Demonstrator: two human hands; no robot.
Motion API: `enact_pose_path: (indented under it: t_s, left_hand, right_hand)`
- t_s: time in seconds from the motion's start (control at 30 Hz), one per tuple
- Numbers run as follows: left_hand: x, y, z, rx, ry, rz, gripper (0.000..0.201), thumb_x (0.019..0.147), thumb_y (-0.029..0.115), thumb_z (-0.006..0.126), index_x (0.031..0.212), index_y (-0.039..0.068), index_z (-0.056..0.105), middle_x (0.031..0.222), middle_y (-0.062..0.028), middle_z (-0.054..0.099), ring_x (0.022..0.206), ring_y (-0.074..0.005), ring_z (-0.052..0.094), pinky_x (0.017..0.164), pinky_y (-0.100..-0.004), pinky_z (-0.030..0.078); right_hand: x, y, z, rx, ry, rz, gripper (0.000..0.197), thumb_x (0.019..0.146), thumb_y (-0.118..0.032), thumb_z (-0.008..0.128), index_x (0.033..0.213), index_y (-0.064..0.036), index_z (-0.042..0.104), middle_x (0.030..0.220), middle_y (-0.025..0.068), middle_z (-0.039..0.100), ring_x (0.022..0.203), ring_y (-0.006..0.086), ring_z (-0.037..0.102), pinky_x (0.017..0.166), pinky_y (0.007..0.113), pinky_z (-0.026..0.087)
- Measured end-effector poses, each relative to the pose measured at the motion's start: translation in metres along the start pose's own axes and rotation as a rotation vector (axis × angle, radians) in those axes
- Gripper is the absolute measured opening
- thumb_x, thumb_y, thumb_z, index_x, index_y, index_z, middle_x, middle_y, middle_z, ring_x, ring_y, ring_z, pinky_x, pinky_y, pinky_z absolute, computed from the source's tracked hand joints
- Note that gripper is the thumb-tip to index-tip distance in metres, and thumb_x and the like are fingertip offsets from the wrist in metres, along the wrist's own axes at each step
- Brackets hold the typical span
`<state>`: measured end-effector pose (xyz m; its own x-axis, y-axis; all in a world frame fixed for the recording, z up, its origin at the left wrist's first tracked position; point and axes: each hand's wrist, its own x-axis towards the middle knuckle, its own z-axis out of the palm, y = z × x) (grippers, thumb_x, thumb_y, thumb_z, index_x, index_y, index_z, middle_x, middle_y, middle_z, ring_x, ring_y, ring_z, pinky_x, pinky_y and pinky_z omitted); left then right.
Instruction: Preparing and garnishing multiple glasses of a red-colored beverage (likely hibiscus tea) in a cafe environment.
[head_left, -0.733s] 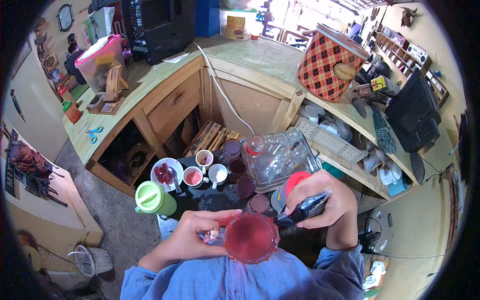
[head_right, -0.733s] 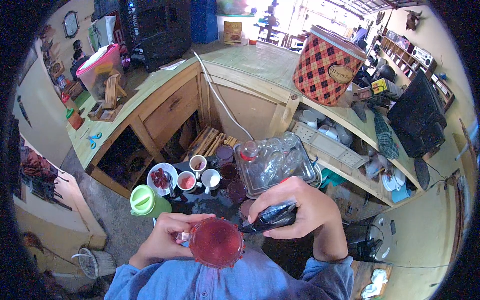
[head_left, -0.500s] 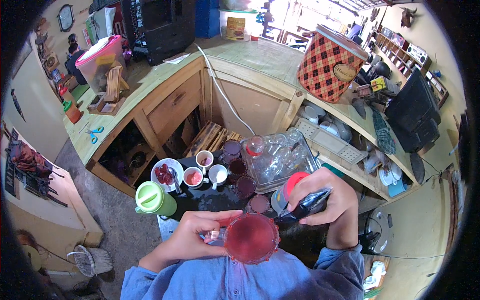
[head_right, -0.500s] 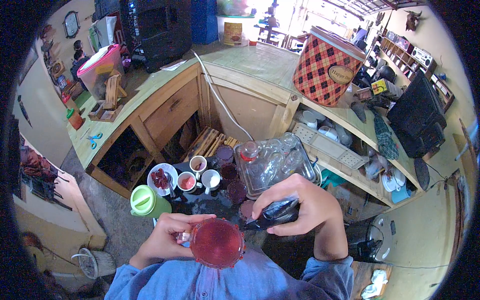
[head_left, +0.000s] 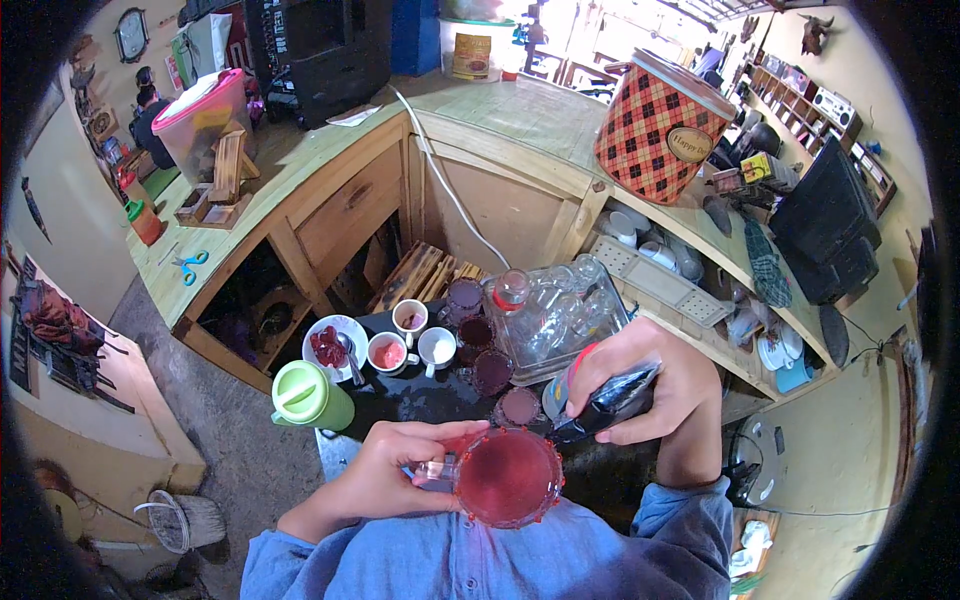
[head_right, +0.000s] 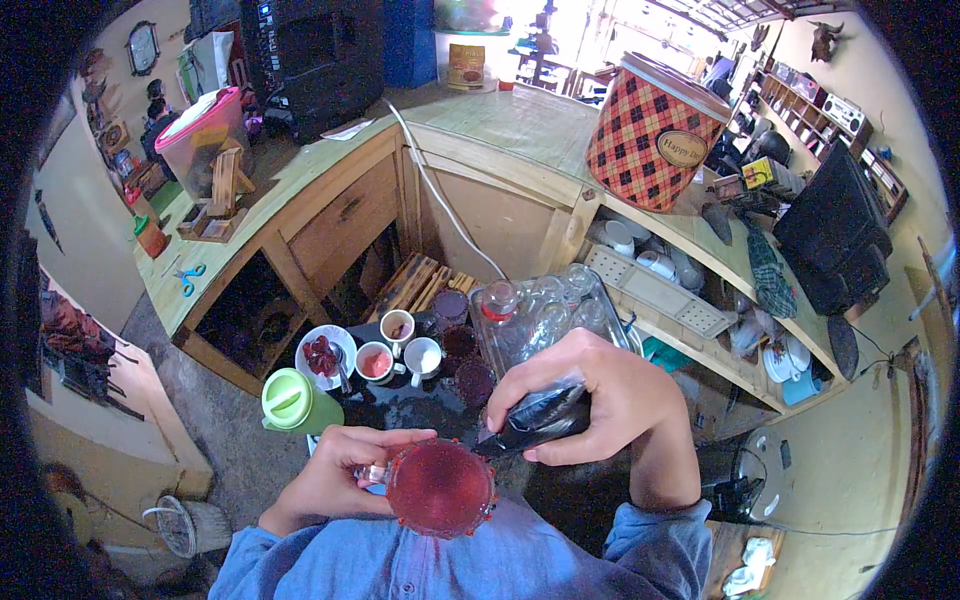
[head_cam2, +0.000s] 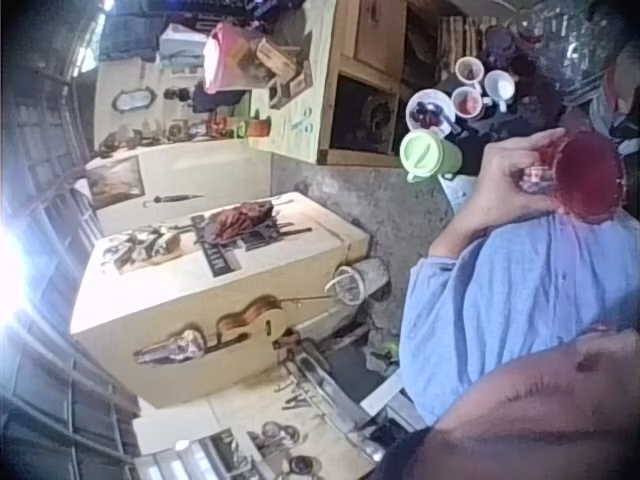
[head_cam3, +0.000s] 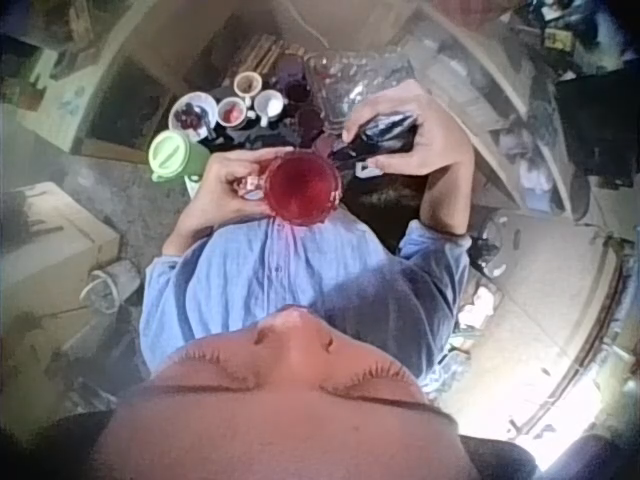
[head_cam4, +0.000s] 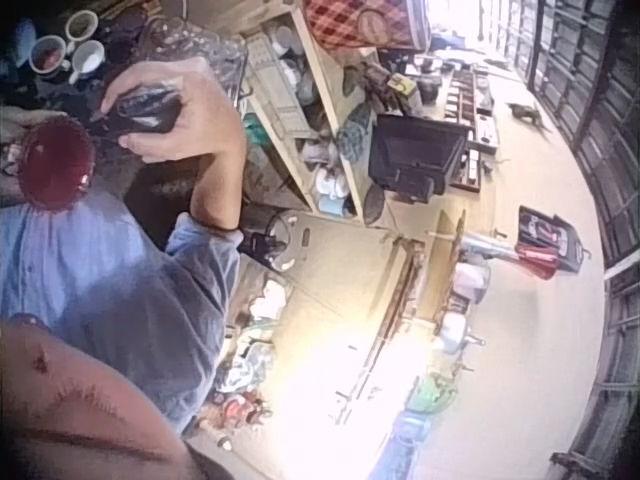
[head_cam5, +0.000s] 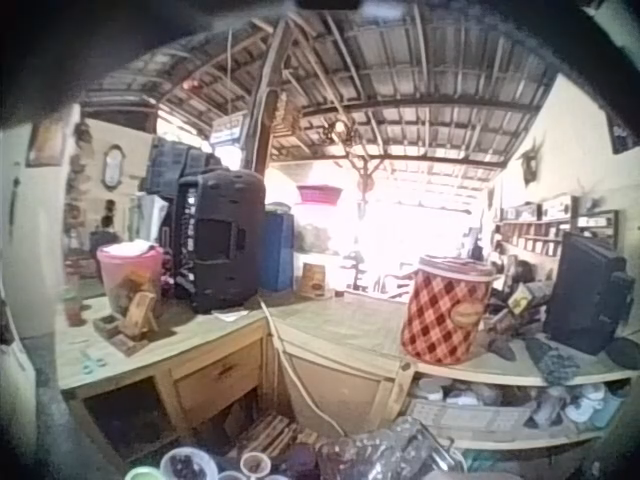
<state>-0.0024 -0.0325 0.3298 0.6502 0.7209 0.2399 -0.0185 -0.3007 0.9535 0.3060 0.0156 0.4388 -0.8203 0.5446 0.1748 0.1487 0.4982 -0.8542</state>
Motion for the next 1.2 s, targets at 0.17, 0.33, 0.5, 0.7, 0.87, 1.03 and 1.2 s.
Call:
enact_pose_path:
  t_s: [0.17,0.33,0.5,0.7,0.87,1.03,1.2]
  left_hand:
    - [-0.002,0.006,-0.004,0.019,-0.042,-0.076,0.055,0.066,0.012,0.089,0.059,0.004,0.035,0.130,-0.0229,0.063,0.108,-0.0290,0.071,0.076,-0.0296,0.055]
    - [-0.002,0.005,-0.005,0.002,-0.026,-0.027,0.055,0.066,0.012,0.089,0.059,0.004,0.036,0.129,-0.0243,0.063,0.106,-0.0290,0.071,0.076,-0.0304,0.055]
    - [-0.003,0.004,-0.007,0.014,-0.031,-0.018,0.056,0.066,0.013,0.089,0.059,0.005,0.034,0.129,-0.0250,0.063,0.107,-0.0299,0.071,0.076,-0.0305,0.055]
    - [-0.002,0.002,-0.007,0.014,-0.034,-0.016,0.057,0.065,0.013,0.090,0.059,0.005,0.033,0.130,-0.0255,0.062,0.109,-0.0316,0.070,0.076,-0.0308,0.056]
    - [-0.001,0.000,-0.006,0.019,-0.024,0.004,0.057,0.065,0.013,0.090,0.059,0.004,0.034,0.130,-0.0256,0.062,0.109,-0.0318,0.070,0.077,-0.0309,0.056]
    - [0.001,0.004,-0.008,0.020,-0.032,-0.024,0.055,0.066,0.011,0.089,0.059,0.004,0.035,0.129,-0.0260,0.062,0.108,-0.0311,0.070,0.077,-0.0309,0.055]
    - [0.002,0.004,-0.008,0.011,-0.043,-0.047,0.055,0.066,0.011,0.089,0.059,0.004,0.035,0.129,-0.0256,0.063,0.104,-0.0287,0.072,0.074,-0.0293,0.054]
  right_hand:
    - [0.010,-0.003,0.000,-0.027,-0.109,0.005,0.031,0.075,-0.009,0.076,0.105,-0.0023,0.069,0.101,0.0108,0.073,0.090,0.0258,0.071,0.083,0.033,0.055]
    - [0.014,-0.004,0.002,-0.027,-0.106,0.010,0.031,0.075,-0.009,0.075,0.104,-0.0022,0.069,0.100,0.0108,0.072,0.091,0.0260,0.071,0.083,0.033,0.055]
    - [0.015,-0.004,0.000,-0.027,-0.103,0.037,0.032,0.074,-0.009,0.075,0.104,-0.0020,0.069,0.101,0.0111,0.072,0.091,0.0264,0.071,0.084,0.034,0.055]
    - [0.017,-0.003,-0.001,-0.026,-0.127,0.052,0.030,0.075,-0.010,0.075,0.104,-0.0018,0.069,0.101,0.0114,0.072,0.092,0.0271,0.071,0.086,0.034,0.054]
    - [0.017,0.002,-0.001,-0.012,-0.135,0.053,0.029,0.075,-0.011,0.074,0.103,-0.0017,0.069,0.100,0.0110,0.072,0.090,0.0269,0.071,0.085,0.034,0.054]
    - [0.020,0.004,-0.004,-0.042,-0.129,0.064,0.030,0.075,-0.011,0.075,0.102,-0.0020,0.069,0.099,0.0110,0.073,0.089,0.0265,0.071,0.083,0.033,0.054]
    - [0.021,0.003,-0.011,-0.062,-0.103,0.032,0.032,0.070,-0.010,0.079,0.100,-0.0004,0.072,0.097,0.0125,0.074,0.085,0.0245,0.073,0.079,0.032,0.057]
